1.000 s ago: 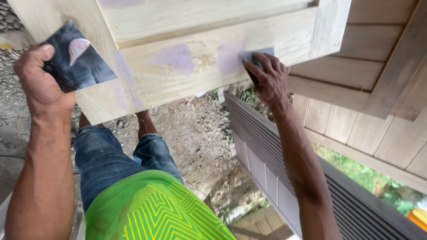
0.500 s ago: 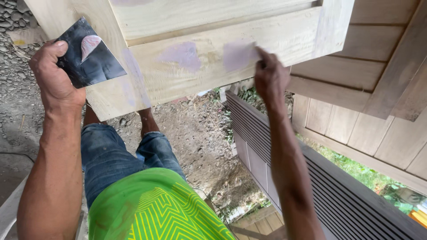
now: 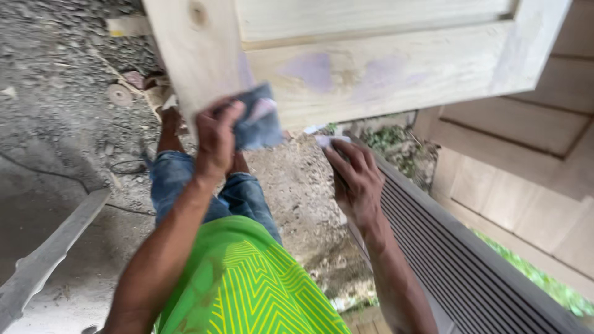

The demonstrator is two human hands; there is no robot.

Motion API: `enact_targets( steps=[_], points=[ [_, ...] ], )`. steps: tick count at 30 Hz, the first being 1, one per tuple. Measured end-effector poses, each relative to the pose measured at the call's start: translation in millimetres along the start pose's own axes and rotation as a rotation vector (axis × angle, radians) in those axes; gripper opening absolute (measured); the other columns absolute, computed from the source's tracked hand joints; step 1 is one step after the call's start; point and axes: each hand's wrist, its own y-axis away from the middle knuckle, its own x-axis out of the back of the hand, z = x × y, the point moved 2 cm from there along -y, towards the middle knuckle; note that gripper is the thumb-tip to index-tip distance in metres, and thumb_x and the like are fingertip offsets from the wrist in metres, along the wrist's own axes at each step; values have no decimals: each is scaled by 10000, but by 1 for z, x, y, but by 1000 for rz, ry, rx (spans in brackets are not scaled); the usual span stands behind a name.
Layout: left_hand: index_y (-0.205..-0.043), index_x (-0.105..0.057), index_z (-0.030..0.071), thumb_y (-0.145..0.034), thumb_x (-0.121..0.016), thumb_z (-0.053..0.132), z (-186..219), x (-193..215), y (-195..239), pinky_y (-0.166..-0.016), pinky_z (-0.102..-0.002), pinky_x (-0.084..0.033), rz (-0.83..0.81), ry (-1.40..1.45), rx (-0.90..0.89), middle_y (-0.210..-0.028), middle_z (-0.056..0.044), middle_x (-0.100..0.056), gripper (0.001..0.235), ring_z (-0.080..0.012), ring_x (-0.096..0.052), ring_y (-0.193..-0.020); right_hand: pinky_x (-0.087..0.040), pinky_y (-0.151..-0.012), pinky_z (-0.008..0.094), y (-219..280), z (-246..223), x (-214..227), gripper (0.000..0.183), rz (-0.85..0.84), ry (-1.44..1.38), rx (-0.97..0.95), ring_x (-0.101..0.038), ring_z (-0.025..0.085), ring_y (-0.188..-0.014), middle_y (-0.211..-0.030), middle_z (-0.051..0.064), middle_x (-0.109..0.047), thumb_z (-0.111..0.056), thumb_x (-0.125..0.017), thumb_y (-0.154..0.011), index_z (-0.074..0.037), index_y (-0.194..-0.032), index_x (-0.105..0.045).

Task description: The person mixes a pinkish filler with a putty knife and applies it to gaps and nail holes on a wooden door. They then use a sanding block to smooth the filled areas on the door's surface.

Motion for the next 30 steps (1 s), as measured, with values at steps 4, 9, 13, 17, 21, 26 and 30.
enact_targets(
  steps=[4, 9, 13, 17, 21, 26, 30],
  points=[
    [-1147, -750, -46, -972, -595, 215, -3, -24, 16, -687, -242, -508, -64, -138, 69, -877, -52, -730, 350, -106, -628, -775, -552, -1050, 436, -3, -22, 6, 490, 20, -22, 69, -624, 294, -1231, -1360, 48, -649, -88, -730, -949, -253, -1398, -621],
    [-1161, -727, -47, -991, -562, 195, 11, -38, 24, -720, -240, -500, -143, -110, 63, -902, -45, -735, 338, -102, -624, -809, -537, -1054, 430, -16, -25, -2, 544, 30, 73, 127, -618, 278, -1243, -1380, 32, -646, -88, -742, -952, -304, -1427, -589],
    [-1173, -715, -55, -1011, -525, 181, 22, -41, 30, -761, -247, -506, -182, -199, -35, -945, -88, -726, 344, -123, -624, -843, -542, -1030, 412, -19, -25, -7, 501, 46, 44, 82, -617, 271, -1236, -1372, 52, -640, -132, -741, -983, -304, -1430, -593],
    [-1193, -693, -67, -1040, -471, 173, 29, -43, 36, -838, -287, -562, -238, -265, -218, -1059, -145, -733, 361, -179, -702, -944, -557, -1002, 385, -24, -26, -30, 450, 61, 30, 97, -626, 248, -1224, -1353, 40, -662, -135, -719, -1006, -295, -1413, -610],
    [-1167, -692, -29, -1040, -399, 238, 20, -38, 28, -661, -301, -605, -216, -351, -321, -1000, -130, -717, 417, -162, -702, -802, -558, -978, 395, -19, -46, -45, 419, -21, 25, 145, -609, 257, -1231, -1341, 64, -673, -139, -688, -999, -265, -1395, -630],
    [-1047, -734, 25, -1045, -455, 295, 23, 6, 8, -549, -320, -491, 32, -129, -215, -804, -53, -651, 388, -119, -559, -652, -528, -871, 424, -15, -50, -55, 396, -185, 82, 208, -608, 264, -1186, -1317, 57, -672, -136, -664, -964, -251, -1344, -658],
    [-1000, -689, 57, -1042, -500, 261, 45, 50, -49, -739, -339, -582, 58, 345, -236, -923, -21, -672, 280, -138, -662, -816, -513, -812, 413, -41, -32, -70, 371, -153, 309, 85, -616, 264, -1085, -1274, 69, -661, -108, -624, -1008, -223, -1359, -666]
  ],
)
